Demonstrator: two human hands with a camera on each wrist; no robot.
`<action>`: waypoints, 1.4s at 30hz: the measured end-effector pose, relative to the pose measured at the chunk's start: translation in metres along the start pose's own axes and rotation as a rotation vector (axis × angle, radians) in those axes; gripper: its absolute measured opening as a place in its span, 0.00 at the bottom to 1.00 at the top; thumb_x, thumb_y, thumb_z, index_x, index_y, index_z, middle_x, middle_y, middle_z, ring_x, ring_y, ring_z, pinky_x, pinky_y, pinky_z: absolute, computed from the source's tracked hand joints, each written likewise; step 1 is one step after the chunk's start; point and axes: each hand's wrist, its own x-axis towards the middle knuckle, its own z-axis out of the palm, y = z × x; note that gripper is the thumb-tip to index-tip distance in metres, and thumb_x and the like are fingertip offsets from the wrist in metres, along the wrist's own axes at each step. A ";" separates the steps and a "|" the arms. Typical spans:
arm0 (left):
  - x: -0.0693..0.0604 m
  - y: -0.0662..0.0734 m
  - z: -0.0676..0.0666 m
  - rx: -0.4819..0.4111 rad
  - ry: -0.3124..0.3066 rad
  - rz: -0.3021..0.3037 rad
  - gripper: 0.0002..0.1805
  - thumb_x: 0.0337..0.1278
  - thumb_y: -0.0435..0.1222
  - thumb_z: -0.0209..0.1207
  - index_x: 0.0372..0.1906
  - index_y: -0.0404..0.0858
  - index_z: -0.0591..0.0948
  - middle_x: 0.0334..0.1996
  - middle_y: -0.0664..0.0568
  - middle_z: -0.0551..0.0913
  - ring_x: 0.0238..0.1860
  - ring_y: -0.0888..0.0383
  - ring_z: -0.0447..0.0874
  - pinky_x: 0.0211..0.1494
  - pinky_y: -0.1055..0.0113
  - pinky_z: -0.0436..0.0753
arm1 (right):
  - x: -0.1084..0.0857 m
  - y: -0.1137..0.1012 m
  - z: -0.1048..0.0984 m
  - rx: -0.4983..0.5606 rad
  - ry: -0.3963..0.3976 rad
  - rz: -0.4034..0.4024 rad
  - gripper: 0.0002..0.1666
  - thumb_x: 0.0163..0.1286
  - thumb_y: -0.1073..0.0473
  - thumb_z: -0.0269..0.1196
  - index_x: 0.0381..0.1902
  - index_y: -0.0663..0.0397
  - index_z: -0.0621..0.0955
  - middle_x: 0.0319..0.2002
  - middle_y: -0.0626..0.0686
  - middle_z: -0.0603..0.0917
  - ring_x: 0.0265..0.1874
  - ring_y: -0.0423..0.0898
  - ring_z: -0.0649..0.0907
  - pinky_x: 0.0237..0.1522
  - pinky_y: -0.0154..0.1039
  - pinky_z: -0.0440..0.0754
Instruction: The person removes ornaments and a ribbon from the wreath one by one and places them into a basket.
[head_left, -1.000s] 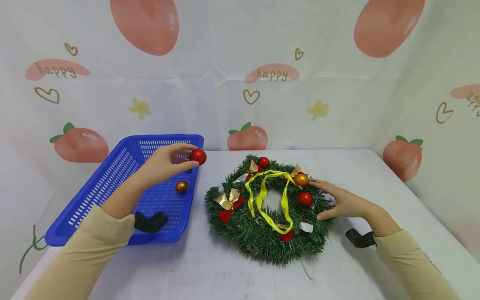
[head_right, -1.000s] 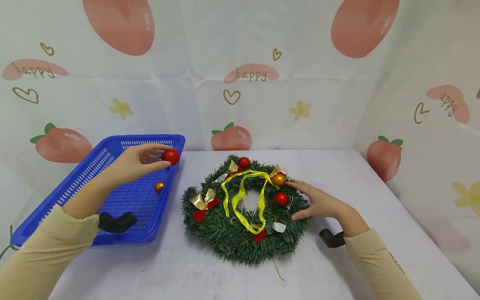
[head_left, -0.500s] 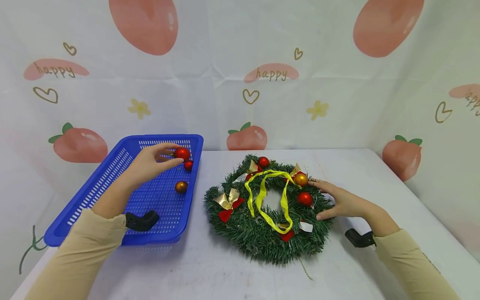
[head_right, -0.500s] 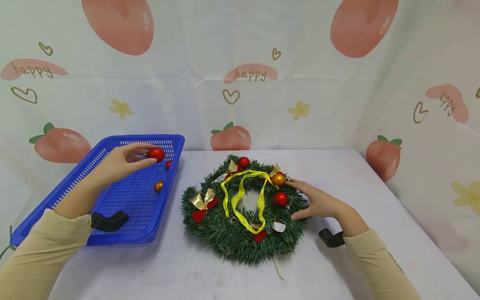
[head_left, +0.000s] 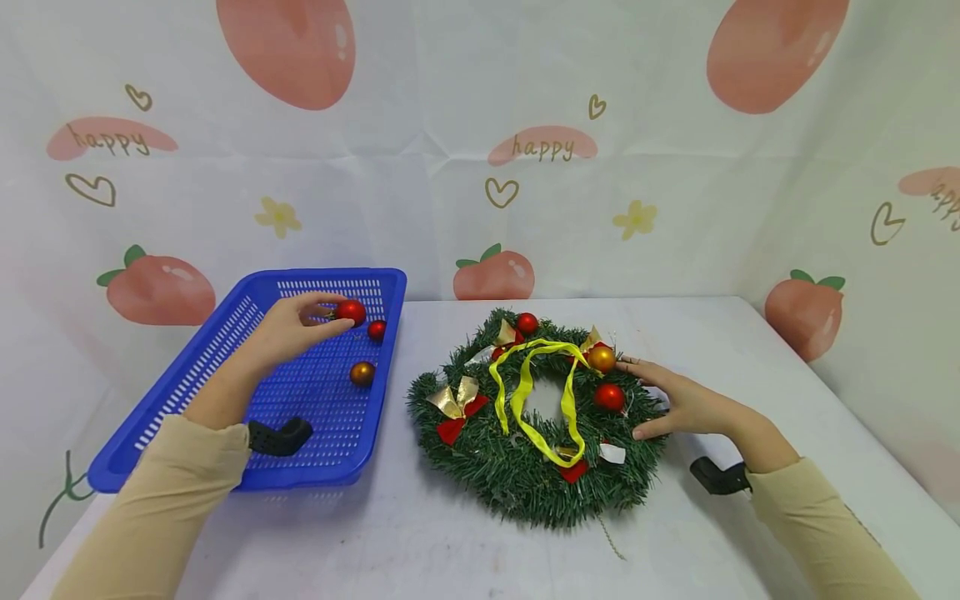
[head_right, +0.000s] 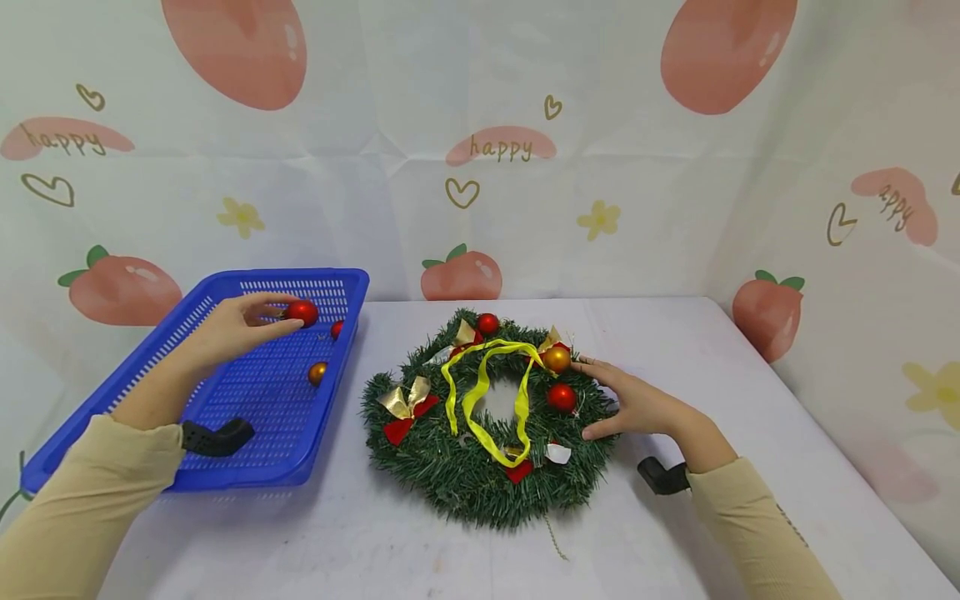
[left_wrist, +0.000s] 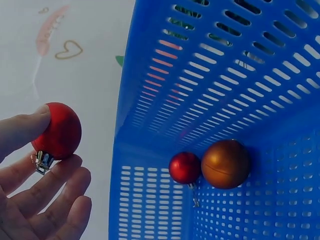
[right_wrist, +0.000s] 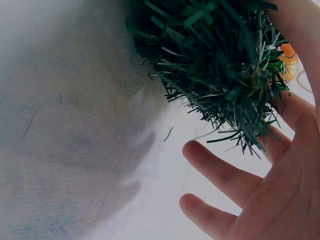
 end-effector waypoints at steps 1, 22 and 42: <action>0.000 -0.001 0.000 0.000 -0.001 0.000 0.33 0.61 0.50 0.55 0.66 0.38 0.66 0.62 0.33 0.68 0.62 0.36 0.66 0.59 0.41 0.73 | 0.000 0.000 0.000 -0.003 0.002 0.000 0.57 0.50 0.46 0.71 0.70 0.63 0.57 0.69 0.71 0.55 0.61 0.71 0.66 0.56 0.69 0.65; 0.011 -0.015 0.003 0.055 0.017 0.045 0.29 0.57 0.44 0.61 0.58 0.31 0.73 0.54 0.30 0.75 0.54 0.37 0.75 0.52 0.47 0.79 | -0.001 -0.001 -0.001 -0.014 -0.002 0.011 0.57 0.50 0.46 0.71 0.70 0.63 0.57 0.70 0.70 0.54 0.61 0.71 0.66 0.56 0.69 0.65; 0.014 -0.020 0.007 0.148 -0.075 -0.013 0.30 0.57 0.47 0.60 0.57 0.29 0.72 0.56 0.26 0.73 0.57 0.32 0.70 0.55 0.41 0.75 | -0.001 -0.003 -0.002 -0.007 -0.004 0.001 0.57 0.50 0.47 0.72 0.70 0.63 0.57 0.69 0.71 0.55 0.61 0.71 0.67 0.55 0.69 0.66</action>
